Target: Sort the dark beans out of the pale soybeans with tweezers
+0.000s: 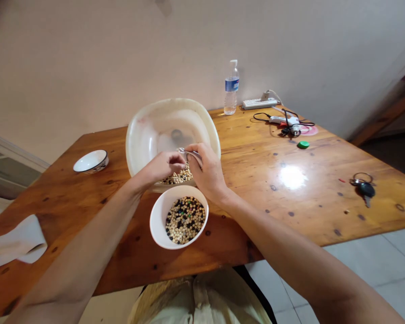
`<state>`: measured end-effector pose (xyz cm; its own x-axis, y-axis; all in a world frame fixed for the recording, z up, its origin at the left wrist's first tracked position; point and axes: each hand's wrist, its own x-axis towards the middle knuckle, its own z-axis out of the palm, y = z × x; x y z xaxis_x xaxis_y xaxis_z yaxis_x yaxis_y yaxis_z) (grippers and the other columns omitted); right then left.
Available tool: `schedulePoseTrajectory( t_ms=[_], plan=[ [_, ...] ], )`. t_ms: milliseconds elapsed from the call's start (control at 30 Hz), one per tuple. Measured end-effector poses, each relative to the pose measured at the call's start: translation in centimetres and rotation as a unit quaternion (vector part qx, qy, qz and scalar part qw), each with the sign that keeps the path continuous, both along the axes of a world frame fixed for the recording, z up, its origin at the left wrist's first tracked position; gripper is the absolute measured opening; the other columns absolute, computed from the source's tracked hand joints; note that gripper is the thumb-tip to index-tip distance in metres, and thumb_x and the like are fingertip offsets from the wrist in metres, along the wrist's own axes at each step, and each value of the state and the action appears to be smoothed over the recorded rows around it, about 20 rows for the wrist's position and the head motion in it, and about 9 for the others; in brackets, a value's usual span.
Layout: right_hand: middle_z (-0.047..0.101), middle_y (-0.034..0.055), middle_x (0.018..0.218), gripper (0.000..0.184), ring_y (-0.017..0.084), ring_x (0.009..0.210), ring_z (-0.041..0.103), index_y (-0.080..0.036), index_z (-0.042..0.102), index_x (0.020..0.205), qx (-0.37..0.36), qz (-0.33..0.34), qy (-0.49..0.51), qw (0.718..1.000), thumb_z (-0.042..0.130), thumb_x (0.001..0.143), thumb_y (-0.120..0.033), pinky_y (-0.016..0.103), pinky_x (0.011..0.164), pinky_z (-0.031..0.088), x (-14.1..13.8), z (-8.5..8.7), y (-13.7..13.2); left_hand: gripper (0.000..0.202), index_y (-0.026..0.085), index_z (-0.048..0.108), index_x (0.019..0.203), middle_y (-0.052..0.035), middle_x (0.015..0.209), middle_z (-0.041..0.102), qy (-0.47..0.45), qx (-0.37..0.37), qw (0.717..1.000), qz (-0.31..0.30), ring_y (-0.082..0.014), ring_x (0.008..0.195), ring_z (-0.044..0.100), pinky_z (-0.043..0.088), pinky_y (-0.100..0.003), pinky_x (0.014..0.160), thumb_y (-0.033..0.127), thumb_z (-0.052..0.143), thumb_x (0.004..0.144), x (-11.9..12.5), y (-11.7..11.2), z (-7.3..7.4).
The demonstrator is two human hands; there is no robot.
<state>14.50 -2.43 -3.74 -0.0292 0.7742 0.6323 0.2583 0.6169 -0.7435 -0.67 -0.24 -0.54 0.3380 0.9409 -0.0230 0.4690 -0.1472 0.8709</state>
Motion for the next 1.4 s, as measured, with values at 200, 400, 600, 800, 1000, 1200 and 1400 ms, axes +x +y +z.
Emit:
schedulePoseTrajectory(
  t_ms=[200, 400, 600, 800, 1000, 1200, 1400],
  plan=[
    [0.058, 0.0013, 0.085, 0.01, 0.014, 0.081, 0.057, -0.021, 0.056, 0.091, 0.02, -0.009, -0.03, 0.999, 0.05, 0.086, -0.013, 0.028, 0.067, 0.046, 0.0, 0.3, -0.2, 0.005, 0.015, 0.053, 0.072, 0.0004, 0.063, 0.057, -0.285, -0.18, 0.941, 0.014, -0.0077, 0.054, 0.052, 0.04, -0.022, 0.058, 0.014, 0.055, 0.076, 0.2, -0.4, 1.1],
    [0.058, 0.0006, 0.086, 0.012, 0.014, 0.079, 0.057, -0.021, 0.056, 0.09, 0.032, -0.018, -0.036, 0.999, 0.05, 0.087, -0.012, 0.028, 0.069, 0.046, 0.0, 0.3, -0.1, 0.009, 0.017, 0.049, 0.073, 0.0013, 0.06, 0.053, -0.237, -0.147, 0.96, -0.02, -0.009, 0.051, 0.049, 0.036, -0.022, 0.051, 0.01, 0.046, 0.077, 1.3, -1.1, 0.6],
    [0.059, 0.0007, 0.086, 0.011, 0.014, 0.081, 0.057, -0.022, 0.056, 0.091, 0.013, -0.01, -0.011, 1.0, 0.05, 0.087, -0.015, 0.027, 0.065, 0.045, 0.0, 0.1, 0.1, 0.014, 0.016, 0.052, 0.06, -0.0002, 0.057, 0.05, -0.114, -0.081, 0.986, -0.092, -0.0096, 0.052, 0.043, 0.036, -0.024, 0.053, 0.014, 0.048, 0.073, 0.5, -1.3, 1.6],
    [0.06, 0.0008, 0.088, 0.011, 0.014, 0.081, 0.057, -0.022, 0.056, 0.093, 0.013, -0.014, -0.004, 1.0, 0.049, 0.087, -0.016, 0.026, 0.063, 0.045, 0.0, -0.1, 0.1, 0.015, 0.015, 0.059, 0.062, -0.0007, 0.063, 0.056, 0.0, -0.081, 0.975, -0.207, -0.0107, 0.059, 0.049, 0.04, -0.022, 0.058, 0.025, 0.057, 0.074, -1.1, -1.8, 4.0],
    [0.059, 0.0008, 0.085, 0.012, 0.013, 0.076, 0.056, -0.022, 0.056, 0.092, -0.008, -0.003, 0.0, 1.0, 0.048, 0.087, -0.015, 0.025, 0.059, 0.044, 0.0, 0.1, -0.1, 0.007, 0.016, 0.062, 0.059, 0.0006, 0.058, 0.059, 0.104, 0.001, 0.987, -0.119, -0.0109, 0.056, 0.049, 0.035, -0.021, 0.053, 0.012, 0.058, 0.062, -1.6, -0.5, 2.3],
    [0.06, 0.0005, 0.083, 0.012, 0.013, 0.074, 0.056, -0.023, 0.056, 0.092, -0.009, -0.002, -0.001, 1.0, 0.049, 0.086, -0.015, 0.025, 0.057, 0.044, 0.0, 0.0, -0.1, 0.012, 0.018, 0.059, 0.053, 0.0031, 0.049, 0.055, 0.208, 0.03, 0.973, -0.097, -0.0109, 0.05, 0.045, 0.028, -0.022, 0.05, 0.007, 0.056, 0.057, -1.1, -0.5, 0.3],
    [0.059, 0.0005, 0.084, 0.013, 0.013, 0.075, 0.056, -0.023, 0.056, 0.092, -0.006, 0.001, -0.004, 1.0, 0.048, 0.086, -0.015, 0.026, 0.06, 0.045, 0.0, 0.0, 0.0, 0.016, 0.017, 0.055, 0.051, 0.0023, 0.05, 0.052, 0.147, 0.053, 0.987, -0.035, -0.0103, 0.052, 0.043, 0.028, -0.024, 0.052, 0.005, 0.055, 0.062, -0.4, -0.4, 0.2]
  ],
)
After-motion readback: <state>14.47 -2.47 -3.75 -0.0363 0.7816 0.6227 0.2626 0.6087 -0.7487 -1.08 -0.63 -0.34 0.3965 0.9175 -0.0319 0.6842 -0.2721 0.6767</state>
